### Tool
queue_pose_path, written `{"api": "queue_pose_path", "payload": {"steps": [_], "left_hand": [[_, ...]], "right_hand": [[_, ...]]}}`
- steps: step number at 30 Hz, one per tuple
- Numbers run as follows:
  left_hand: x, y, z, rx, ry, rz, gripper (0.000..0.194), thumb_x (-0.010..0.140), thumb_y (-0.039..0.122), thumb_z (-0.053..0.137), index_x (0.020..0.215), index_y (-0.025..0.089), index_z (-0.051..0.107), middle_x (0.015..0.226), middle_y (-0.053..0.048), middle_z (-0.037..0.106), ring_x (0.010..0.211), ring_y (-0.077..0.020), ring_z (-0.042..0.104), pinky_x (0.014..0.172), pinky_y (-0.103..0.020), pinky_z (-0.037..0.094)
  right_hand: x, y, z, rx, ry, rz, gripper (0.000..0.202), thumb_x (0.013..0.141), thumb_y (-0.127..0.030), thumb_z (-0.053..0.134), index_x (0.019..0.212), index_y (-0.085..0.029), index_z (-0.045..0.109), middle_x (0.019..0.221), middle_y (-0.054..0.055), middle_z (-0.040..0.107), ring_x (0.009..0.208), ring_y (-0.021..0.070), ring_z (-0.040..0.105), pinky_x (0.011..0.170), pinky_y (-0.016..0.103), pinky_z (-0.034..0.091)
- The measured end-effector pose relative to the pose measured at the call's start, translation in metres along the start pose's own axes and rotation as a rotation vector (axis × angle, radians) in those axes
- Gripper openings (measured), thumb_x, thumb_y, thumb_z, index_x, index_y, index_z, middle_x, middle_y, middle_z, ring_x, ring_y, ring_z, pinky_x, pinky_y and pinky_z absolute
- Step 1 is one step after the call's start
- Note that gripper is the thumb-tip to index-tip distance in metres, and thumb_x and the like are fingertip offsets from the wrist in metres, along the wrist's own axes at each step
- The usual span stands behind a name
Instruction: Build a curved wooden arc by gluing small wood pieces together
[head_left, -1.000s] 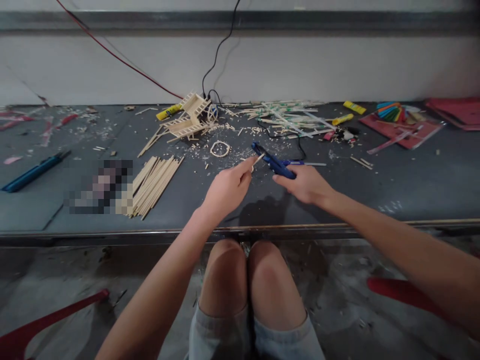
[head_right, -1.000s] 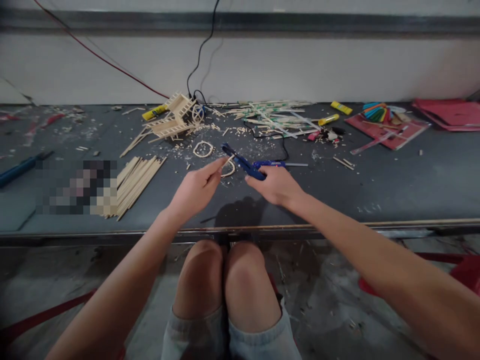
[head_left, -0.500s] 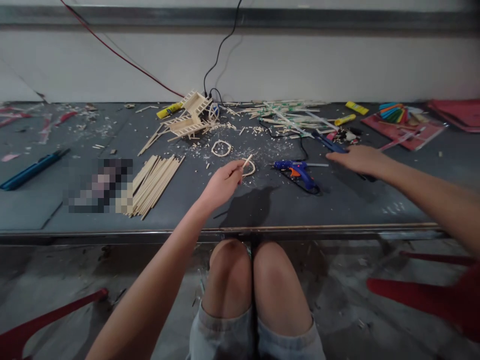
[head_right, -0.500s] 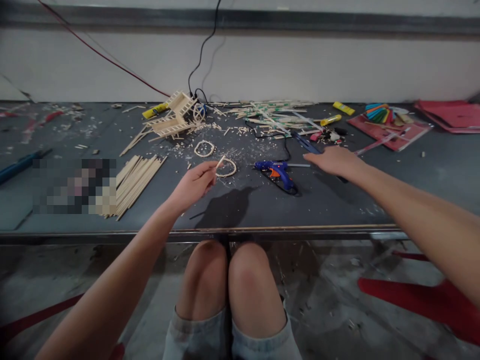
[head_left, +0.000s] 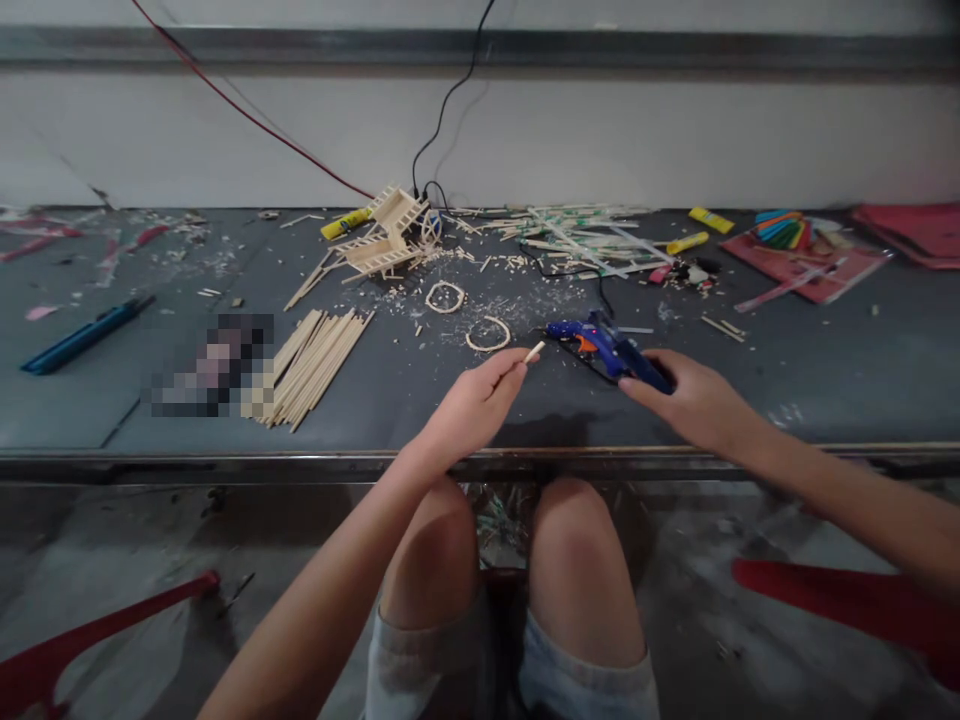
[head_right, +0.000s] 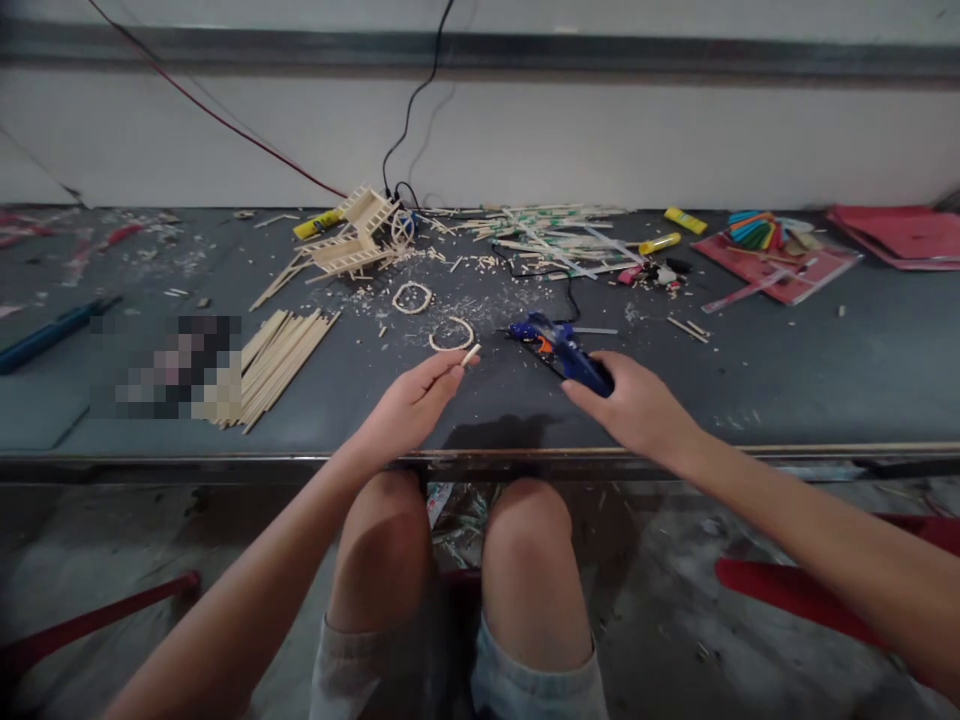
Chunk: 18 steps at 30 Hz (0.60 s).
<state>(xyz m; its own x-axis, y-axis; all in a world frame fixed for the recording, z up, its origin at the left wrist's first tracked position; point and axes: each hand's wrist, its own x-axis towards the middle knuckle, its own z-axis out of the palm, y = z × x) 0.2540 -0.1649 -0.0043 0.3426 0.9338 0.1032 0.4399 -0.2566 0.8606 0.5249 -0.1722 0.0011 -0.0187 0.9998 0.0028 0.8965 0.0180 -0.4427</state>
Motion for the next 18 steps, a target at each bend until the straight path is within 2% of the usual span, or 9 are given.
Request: {"api": "queue_pose_path", "payload": {"steps": [4, 8, 13, 18], "left_hand": [[0.002, 0.007, 0.011, 0.007, 0.034, 0.045, 0.036, 0.096, 0.037, 0.037, 0.118, 0.021, 0.06, 0.095, -0.003, 0.066, 0.088, -0.0162, 0.057, 0.073, -0.024, 0.044], [0.009, 0.008, 0.013, 0.016, 0.102, 0.116, 0.032, 0.096, 0.032, 0.038, 0.116, 0.019, 0.06, 0.091, -0.003, 0.066, 0.083, -0.0145, 0.058, 0.073, -0.024, 0.045], [0.013, 0.0, 0.011, 0.043, 0.102, 0.142, 0.031, 0.096, 0.027, 0.036, 0.114, 0.017, 0.059, 0.086, -0.004, 0.066, 0.077, -0.014, 0.059, 0.072, -0.024, 0.044], [0.01, -0.009, 0.012, 0.054, 0.078, 0.109, 0.032, 0.095, 0.025, 0.035, 0.117, 0.017, 0.058, 0.092, -0.007, 0.068, 0.086, -0.0167, 0.062, 0.076, -0.025, 0.045]], "right_hand": [[-0.006, -0.029, 0.017, 0.181, -0.018, -0.019, 0.052, 0.079, -0.056, 0.055, 0.115, -0.019, 0.059, 0.111, 0.011, 0.067, 0.1, 0.0295, 0.062, 0.087, 0.042, 0.046], [-0.002, -0.047, 0.035, 0.307, -0.007, -0.023, 0.048, 0.08, -0.053, 0.056, 0.113, -0.019, 0.058, 0.11, 0.01, 0.067, 0.1, 0.0277, 0.062, 0.088, 0.041, 0.046], [0.0, -0.054, 0.052, 0.335, 0.012, -0.034, 0.043, 0.08, -0.049, 0.055, 0.11, -0.018, 0.058, 0.109, 0.011, 0.066, 0.102, 0.0275, 0.061, 0.09, 0.042, 0.045], [-0.003, -0.056, 0.058, 0.275, 0.021, -0.097, 0.042, 0.079, -0.047, 0.058, 0.11, -0.018, 0.057, 0.113, 0.013, 0.064, 0.105, 0.0287, 0.059, 0.092, 0.042, 0.043]]}}
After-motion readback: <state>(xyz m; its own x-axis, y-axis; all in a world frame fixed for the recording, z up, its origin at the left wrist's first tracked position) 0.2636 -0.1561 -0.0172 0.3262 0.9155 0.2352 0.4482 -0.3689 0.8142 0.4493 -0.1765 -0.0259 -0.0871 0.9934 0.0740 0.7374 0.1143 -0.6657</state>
